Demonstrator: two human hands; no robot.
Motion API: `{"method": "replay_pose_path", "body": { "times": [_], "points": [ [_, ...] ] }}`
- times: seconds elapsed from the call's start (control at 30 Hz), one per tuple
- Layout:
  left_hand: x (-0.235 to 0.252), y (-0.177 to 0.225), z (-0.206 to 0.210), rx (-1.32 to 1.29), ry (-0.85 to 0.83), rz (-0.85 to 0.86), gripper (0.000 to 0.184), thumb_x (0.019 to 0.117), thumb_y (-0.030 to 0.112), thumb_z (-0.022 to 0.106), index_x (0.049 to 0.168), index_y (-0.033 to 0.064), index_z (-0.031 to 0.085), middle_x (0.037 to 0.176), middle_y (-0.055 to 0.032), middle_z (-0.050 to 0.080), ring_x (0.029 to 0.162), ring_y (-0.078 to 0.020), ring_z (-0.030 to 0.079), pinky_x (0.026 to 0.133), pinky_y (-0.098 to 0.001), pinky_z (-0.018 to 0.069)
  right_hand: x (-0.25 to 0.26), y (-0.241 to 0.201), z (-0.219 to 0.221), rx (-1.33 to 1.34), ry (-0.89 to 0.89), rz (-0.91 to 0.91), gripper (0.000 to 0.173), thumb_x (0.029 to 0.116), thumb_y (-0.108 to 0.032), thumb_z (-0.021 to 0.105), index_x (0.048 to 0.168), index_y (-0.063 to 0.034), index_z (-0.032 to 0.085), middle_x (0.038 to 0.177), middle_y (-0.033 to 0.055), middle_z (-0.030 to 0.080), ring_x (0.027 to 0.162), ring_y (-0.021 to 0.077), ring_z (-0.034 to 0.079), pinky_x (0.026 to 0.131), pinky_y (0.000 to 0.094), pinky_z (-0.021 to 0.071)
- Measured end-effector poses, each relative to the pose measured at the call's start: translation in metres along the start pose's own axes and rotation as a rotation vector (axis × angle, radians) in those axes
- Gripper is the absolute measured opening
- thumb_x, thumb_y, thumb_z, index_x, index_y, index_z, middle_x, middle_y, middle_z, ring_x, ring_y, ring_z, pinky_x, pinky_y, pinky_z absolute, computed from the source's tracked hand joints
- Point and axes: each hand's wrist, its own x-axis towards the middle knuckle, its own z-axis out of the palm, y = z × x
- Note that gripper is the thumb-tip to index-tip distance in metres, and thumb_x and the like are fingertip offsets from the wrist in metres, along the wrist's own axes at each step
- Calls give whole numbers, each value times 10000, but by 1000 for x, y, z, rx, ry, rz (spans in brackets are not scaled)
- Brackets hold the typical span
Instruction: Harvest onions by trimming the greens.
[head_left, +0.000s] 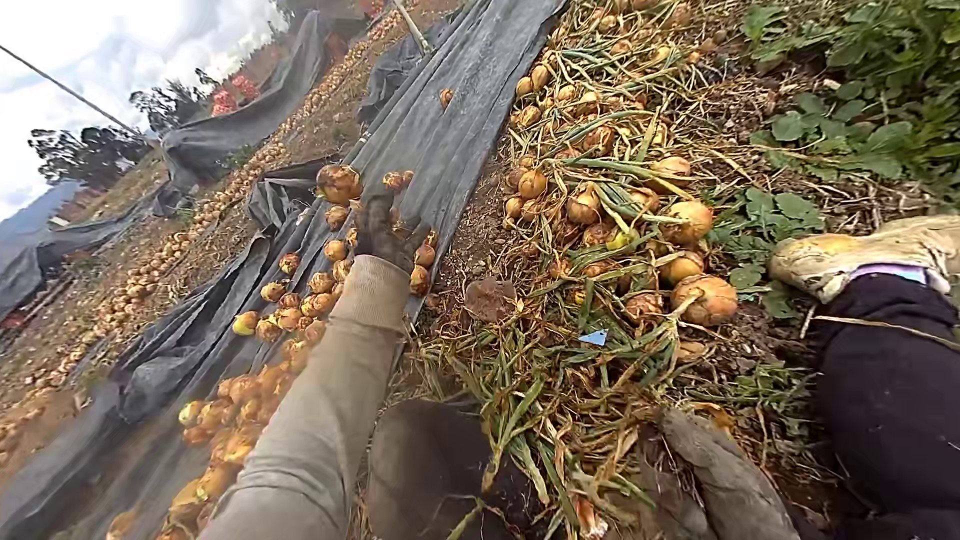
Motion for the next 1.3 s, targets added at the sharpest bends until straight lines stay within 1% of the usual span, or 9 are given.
{"method": "replay_pose_path", "body": {
  "times": [0.13,0.3,0.37,0.57,0.77,0.9,1.0,1.13,1.3],
  "points": [
    [-77,-63,97,784,-596,144,377,895,139,760,1212,-16,630,1114,-174,688,993,-256,685,905,-453,572,3,-5,-18,161,-75,-246,290,1025,-409,544,859,-205,666,636,-31,644,485,59,620,428,219,539],
    [-166,-150,231,1461,-1146,-45,618,957,457,691,1390,34,567,1348,-226,618,1271,-379,591,1059,-590,465,-9,-44,-65,212,270,-497,586,1090,-496,113,931,-240,615,657,-35,641,497,80,605,438,249,531],
    [-176,-162,255,1595,-1166,-136,560,1006,393,619,1418,21,539,1409,-222,581,1317,-378,559,1068,-603,442,-5,-42,-90,171,549,-446,454,1115,-455,245,974,-195,590,635,-21,597,470,92,572,418,266,521],
    [-186,-126,201,1242,-1208,43,389,1036,332,601,1196,-19,652,1154,-238,675,1114,-375,650,983,-568,504,40,-26,-84,79,745,-187,401,1053,-501,495,1081,-121,621,685,35,604,475,135,551,432,315,507],
    [-248,-64,64,806,-1422,1068,496,933,487,632,1161,59,734,1183,-190,714,1091,-367,676,938,-529,519,37,-8,-18,418,267,-355,391,1128,-325,239,1199,-127,569,939,-16,698,845,19,694,680,203,594],
    [-228,-20,18,430,-895,288,875,729,195,894,1470,32,460,1354,-113,601,1146,-141,629,953,-304,554,28,10,-10,346,-159,-372,404,936,-568,635,1102,-214,737,989,-11,760,912,65,724,781,268,622],
    [-221,-10,-4,152,-924,-535,735,822,98,688,1486,190,386,1091,-21,680,883,-158,700,713,-350,616,26,-5,31,20,-134,-332,401,1030,-457,527,1118,-109,706,978,53,738,906,117,713,805,309,620],
    [-231,-26,-28,-281,-694,-726,263,863,148,651,1120,91,641,956,-117,721,840,-246,729,698,-409,629,13,-13,55,-317,244,-443,442,1067,-475,433,1084,-124,701,818,18,687,675,124,664,581,327,585],
    [-224,-28,-45,-439,-485,-597,451,884,66,639,1313,91,504,1037,-171,687,874,-317,716,718,-476,620,-69,2,33,65,242,-177,466,1109,-350,174,1096,-166,601,864,54,751,605,125,674,490,262,536]
  ]
}}
